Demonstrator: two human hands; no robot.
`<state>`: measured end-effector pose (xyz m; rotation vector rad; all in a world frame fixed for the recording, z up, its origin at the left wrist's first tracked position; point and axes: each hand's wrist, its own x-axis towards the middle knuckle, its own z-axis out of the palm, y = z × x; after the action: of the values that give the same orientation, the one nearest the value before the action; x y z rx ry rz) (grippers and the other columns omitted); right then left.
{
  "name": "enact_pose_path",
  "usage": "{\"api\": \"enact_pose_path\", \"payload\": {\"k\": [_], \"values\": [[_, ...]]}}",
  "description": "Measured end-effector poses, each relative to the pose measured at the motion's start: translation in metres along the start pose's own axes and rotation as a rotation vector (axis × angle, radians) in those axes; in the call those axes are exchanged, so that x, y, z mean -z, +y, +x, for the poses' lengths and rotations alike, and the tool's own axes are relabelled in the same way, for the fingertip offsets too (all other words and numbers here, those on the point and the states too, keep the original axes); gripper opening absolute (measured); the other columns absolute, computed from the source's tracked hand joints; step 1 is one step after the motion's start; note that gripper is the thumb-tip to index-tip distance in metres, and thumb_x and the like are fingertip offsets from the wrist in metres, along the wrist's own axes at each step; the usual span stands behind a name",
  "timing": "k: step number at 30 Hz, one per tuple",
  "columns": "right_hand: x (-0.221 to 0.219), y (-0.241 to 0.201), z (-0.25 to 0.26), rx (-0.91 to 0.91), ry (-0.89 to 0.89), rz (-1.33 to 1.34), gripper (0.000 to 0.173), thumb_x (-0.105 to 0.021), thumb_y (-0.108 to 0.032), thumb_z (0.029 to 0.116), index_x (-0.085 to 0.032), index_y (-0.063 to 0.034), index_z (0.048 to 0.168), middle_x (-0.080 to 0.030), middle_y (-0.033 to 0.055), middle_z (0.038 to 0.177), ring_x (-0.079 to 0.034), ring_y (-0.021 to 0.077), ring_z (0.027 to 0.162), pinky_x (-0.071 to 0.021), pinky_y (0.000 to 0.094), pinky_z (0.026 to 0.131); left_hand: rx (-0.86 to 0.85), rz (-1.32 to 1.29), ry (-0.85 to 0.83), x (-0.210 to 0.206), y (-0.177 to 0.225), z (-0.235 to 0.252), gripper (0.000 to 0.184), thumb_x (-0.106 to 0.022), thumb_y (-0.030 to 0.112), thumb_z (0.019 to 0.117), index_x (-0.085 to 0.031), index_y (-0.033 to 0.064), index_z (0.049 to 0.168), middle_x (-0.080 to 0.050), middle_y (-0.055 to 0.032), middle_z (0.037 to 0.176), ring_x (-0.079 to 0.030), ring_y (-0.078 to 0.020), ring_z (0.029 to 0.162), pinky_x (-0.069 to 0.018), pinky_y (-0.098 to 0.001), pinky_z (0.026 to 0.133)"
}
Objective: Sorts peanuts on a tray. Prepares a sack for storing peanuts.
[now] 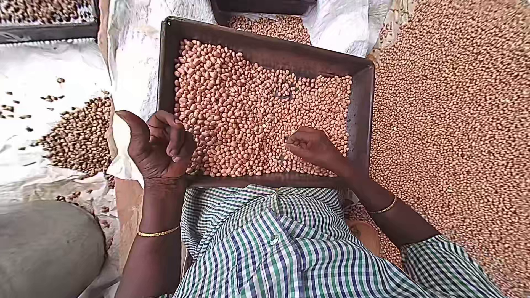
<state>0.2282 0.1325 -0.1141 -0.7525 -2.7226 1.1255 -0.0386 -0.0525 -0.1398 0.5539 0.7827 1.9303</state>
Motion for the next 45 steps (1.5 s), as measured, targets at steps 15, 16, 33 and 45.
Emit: {"api": "enact_pose_path", "payload": {"k": [15, 16, 33, 45], "values": [[-0.029, 0.021, -0.013, 0.151, 0.065, -0.467, 0.007, -0.070, -0.003, 0.0889, -0.076, -0.0003, 0.089, -0.068, 0.0197, 0.084, -0.066, 0.0387, 0.078, -0.0473, 0.0505, 0.067, 0.344, 0.089, -0.300, -0.001, -0.004, 0.007, 0.037, -0.053, 0.034, 0.1056, -0.074, 0.0129, 0.082, -0.058, 0.0089, 0.051, -0.050, 0.0043, 0.038, -0.0410, -0.0104, 0.037], [-0.032, 0.018, -0.013, 0.152, 0.057, -0.521, 0.006, -0.070, -0.001, 0.0881, -0.076, 0.0004, 0.088, -0.067, 0.0196, 0.083, -0.066, 0.0384, 0.077, -0.0468, 0.0499, 0.066, 0.335, 0.104, -0.286, -0.002, -0.003, 0.007, 0.036, -0.054, 0.033, 0.1055, -0.074, 0.0128, 0.084, -0.056, 0.0093, 0.050, -0.048, 0.0045, 0.037, -0.0398, -0.0103, 0.036], [-0.032, -0.052, 0.037, 0.340, 0.349, 0.043, 0.030, -0.068, -0.008, 0.0930, -0.070, 0.0065, 0.119, -0.073, 0.0194, 0.108, -0.072, 0.0252, 0.095, -0.0584, 0.0344, 0.084, 0.661, 0.169, -0.339, 0.003, -0.008, 0.019, 0.059, -0.060, 0.070, 0.0881, -0.077, 0.0132, 0.097, -0.063, 0.0072, 0.062, -0.053, 0.0039, 0.046, -0.0445, -0.0101, 0.044], [-0.076, -0.018, 0.087, 0.866, -0.365, 0.217, 0.049, -0.056, -0.005, 0.0706, -0.077, -0.0069, 0.114, -0.075, 0.0100, 0.111, -0.062, 0.0342, 0.115, -0.0362, 0.0557, 0.108, 0.091, -0.089, -0.038, 0.001, -0.004, 0.002, 0.025, -0.043, 0.024, 0.1104, -0.063, 0.0126, 0.102, -0.047, 0.0101, 0.056, -0.041, 0.0049, 0.037, -0.0354, -0.0083, 0.036]]}}
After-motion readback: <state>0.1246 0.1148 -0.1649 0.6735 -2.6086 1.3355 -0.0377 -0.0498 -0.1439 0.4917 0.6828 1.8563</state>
